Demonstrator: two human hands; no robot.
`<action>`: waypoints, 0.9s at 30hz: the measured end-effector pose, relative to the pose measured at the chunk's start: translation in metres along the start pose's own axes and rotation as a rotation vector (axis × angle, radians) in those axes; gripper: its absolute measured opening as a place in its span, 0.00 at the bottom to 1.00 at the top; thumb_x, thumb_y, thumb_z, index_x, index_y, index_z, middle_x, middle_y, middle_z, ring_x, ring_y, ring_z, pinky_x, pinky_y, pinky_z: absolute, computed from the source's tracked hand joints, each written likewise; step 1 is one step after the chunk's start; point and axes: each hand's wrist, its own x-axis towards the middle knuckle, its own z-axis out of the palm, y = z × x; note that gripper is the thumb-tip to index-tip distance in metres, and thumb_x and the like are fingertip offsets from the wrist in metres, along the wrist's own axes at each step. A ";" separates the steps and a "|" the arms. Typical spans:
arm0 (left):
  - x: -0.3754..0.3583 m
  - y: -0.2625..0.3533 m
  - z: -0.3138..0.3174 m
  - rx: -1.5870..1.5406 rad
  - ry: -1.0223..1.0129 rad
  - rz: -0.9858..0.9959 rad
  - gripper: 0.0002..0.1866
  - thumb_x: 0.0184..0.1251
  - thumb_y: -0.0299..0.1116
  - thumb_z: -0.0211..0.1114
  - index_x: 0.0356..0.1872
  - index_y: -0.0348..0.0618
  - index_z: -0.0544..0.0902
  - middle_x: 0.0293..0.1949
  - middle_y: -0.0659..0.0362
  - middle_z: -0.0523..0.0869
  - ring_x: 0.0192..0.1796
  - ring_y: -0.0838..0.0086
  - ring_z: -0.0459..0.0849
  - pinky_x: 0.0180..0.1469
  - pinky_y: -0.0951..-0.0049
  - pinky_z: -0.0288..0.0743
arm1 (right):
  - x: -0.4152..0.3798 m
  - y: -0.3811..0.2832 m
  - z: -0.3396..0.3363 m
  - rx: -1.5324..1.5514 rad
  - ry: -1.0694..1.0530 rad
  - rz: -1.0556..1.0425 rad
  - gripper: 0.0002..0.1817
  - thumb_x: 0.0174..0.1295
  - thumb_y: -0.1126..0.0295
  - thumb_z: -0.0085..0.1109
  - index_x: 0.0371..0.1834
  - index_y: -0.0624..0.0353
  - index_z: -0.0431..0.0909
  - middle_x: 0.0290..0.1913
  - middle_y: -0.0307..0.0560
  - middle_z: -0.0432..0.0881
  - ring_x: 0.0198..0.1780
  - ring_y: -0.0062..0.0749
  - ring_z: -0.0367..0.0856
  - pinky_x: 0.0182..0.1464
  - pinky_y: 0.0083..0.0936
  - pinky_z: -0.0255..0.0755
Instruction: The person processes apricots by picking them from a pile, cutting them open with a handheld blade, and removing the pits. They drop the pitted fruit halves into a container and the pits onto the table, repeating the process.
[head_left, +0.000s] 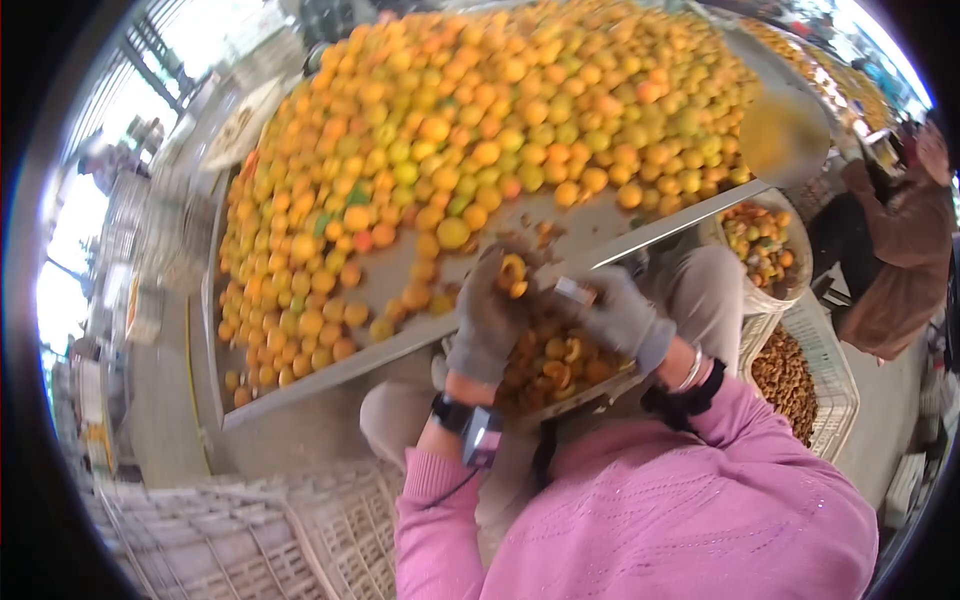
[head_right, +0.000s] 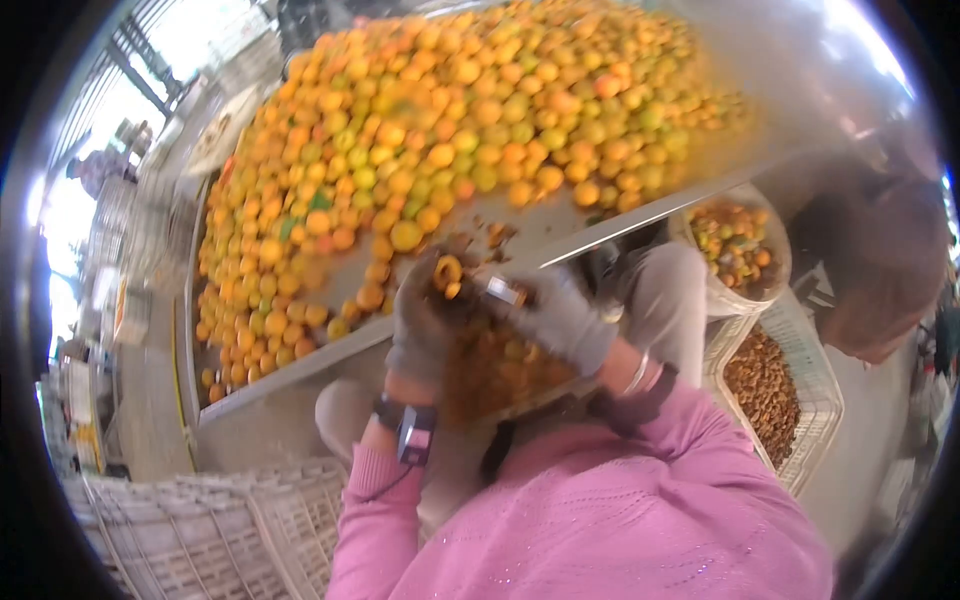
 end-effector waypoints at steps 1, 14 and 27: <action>-0.003 0.004 0.006 0.000 0.033 0.009 0.17 0.73 0.44 0.57 0.49 0.40 0.80 0.43 0.56 0.83 0.37 0.71 0.80 0.37 0.69 0.78 | 0.008 -0.003 0.007 0.345 0.064 0.109 0.14 0.69 0.62 0.59 0.40 0.64 0.83 0.28 0.40 0.84 0.29 0.22 0.82 0.34 0.22 0.77; -0.004 -0.007 0.018 0.798 0.001 0.267 0.09 0.67 0.21 0.59 0.46 0.40 0.77 0.40 0.60 0.83 0.39 0.78 0.80 0.40 0.78 0.77 | 0.089 -0.058 0.017 0.644 0.441 0.013 0.10 0.64 0.65 0.66 0.34 0.61 0.80 0.18 0.34 0.75 0.17 0.14 0.69 0.20 0.15 0.61; 0.042 -0.032 -0.040 0.612 0.346 0.221 0.15 0.75 0.37 0.58 0.53 0.36 0.79 0.43 0.61 0.85 0.39 0.78 0.82 0.40 0.77 0.78 | 0.098 -0.045 0.046 0.669 0.439 0.152 0.06 0.63 0.70 0.65 0.35 0.61 0.80 0.24 0.30 0.76 0.24 0.11 0.70 0.23 0.16 0.62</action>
